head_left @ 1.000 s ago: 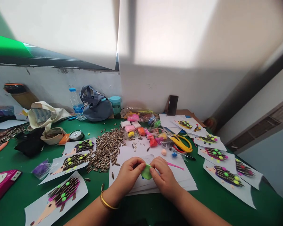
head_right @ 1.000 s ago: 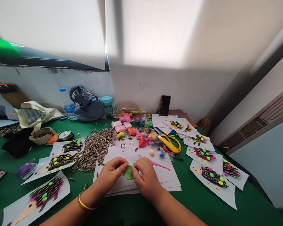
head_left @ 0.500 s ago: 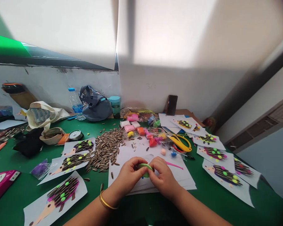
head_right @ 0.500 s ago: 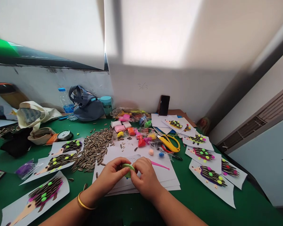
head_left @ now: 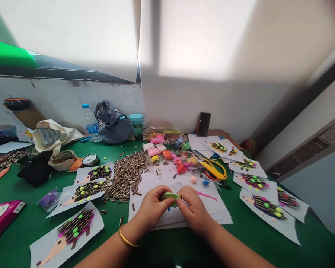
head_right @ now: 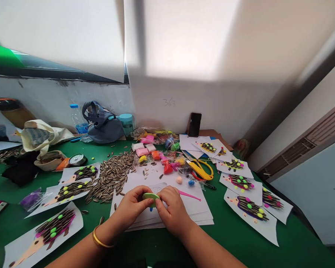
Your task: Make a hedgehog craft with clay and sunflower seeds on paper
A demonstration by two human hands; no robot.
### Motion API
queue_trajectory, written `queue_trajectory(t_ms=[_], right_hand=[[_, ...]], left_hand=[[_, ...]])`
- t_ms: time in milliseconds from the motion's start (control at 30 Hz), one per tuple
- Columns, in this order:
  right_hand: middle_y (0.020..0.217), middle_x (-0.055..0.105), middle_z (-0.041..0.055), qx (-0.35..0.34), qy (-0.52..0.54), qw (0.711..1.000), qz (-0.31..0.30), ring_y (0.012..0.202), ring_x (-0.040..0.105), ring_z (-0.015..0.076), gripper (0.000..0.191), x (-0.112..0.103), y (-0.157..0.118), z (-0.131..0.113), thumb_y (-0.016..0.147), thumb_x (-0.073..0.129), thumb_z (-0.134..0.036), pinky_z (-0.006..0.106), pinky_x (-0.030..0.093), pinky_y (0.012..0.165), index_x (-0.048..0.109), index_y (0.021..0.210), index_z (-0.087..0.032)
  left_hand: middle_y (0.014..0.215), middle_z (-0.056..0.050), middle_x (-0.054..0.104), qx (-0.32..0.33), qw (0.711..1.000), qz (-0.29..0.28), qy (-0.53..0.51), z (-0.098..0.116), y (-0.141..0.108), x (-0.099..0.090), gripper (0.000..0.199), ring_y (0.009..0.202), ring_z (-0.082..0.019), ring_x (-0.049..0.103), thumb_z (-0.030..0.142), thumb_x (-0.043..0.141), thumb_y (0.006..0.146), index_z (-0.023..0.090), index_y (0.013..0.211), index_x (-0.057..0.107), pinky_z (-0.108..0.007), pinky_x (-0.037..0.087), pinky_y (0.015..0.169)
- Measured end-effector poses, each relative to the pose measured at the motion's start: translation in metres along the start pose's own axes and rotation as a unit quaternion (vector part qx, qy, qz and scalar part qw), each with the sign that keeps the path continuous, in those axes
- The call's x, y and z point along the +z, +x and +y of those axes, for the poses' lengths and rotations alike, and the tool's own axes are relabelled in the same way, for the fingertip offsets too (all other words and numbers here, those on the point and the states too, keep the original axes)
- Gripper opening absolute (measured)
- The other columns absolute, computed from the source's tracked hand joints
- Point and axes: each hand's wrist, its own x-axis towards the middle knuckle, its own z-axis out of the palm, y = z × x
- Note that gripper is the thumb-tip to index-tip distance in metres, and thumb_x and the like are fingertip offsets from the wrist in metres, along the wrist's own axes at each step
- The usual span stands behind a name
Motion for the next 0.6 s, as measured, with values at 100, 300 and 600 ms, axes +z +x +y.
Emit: queue_trajectory(t_ms=[100, 300, 600], right_hand=[[0.076, 0.057, 0.0019, 0.005, 0.002, 1.000, 0.008, 0.077, 0.051, 0.0185, 0.022, -0.0002, -0.0004, 0.0015, 0.097, 0.045, -0.029, 0.034, 0.038, 0.074, 0.058, 0.081, -0.021], [0.076, 0.057, 0.0021, 0.017, 0.001, 0.999, 0.034, 0.077, 0.051, 0.0186, 0.026, -0.0008, -0.0008, 0.0055, 0.098, 0.044, -0.032, 0.034, 0.039, 0.074, 0.058, 0.079, -0.021], [0.080, 0.060, 0.0003, 0.027, 0.008, 0.999, 0.017, 0.082, 0.054, 0.0187, 0.013, -0.0007, 0.0005, 0.0043, 0.092, 0.058, -0.033, 0.033, 0.040, 0.079, 0.061, 0.084, -0.023]], left_hand=[[0.069, 0.001, 0.059, -0.006, 1.000, 0.016, -0.007, 0.0005, 0.0006, -0.0004, 0.026, 0.068, -0.014, 0.055, 0.034, 0.078, 0.067, 0.016, 0.076, 0.061, -0.026, 0.045, 0.065], [0.076, -0.001, 0.064, -0.006, 1.000, 0.015, -0.012, 0.0029, 0.0013, -0.0007, 0.032, 0.073, -0.016, 0.058, 0.036, 0.080, 0.064, 0.016, 0.084, 0.065, -0.027, 0.047, 0.068], [0.074, -0.001, 0.064, -0.002, 1.000, 0.011, 0.023, 0.0009, 0.0014, -0.0039, 0.032, 0.072, -0.016, 0.056, 0.045, 0.075, 0.071, 0.016, 0.080, 0.066, -0.026, 0.044, 0.067]])
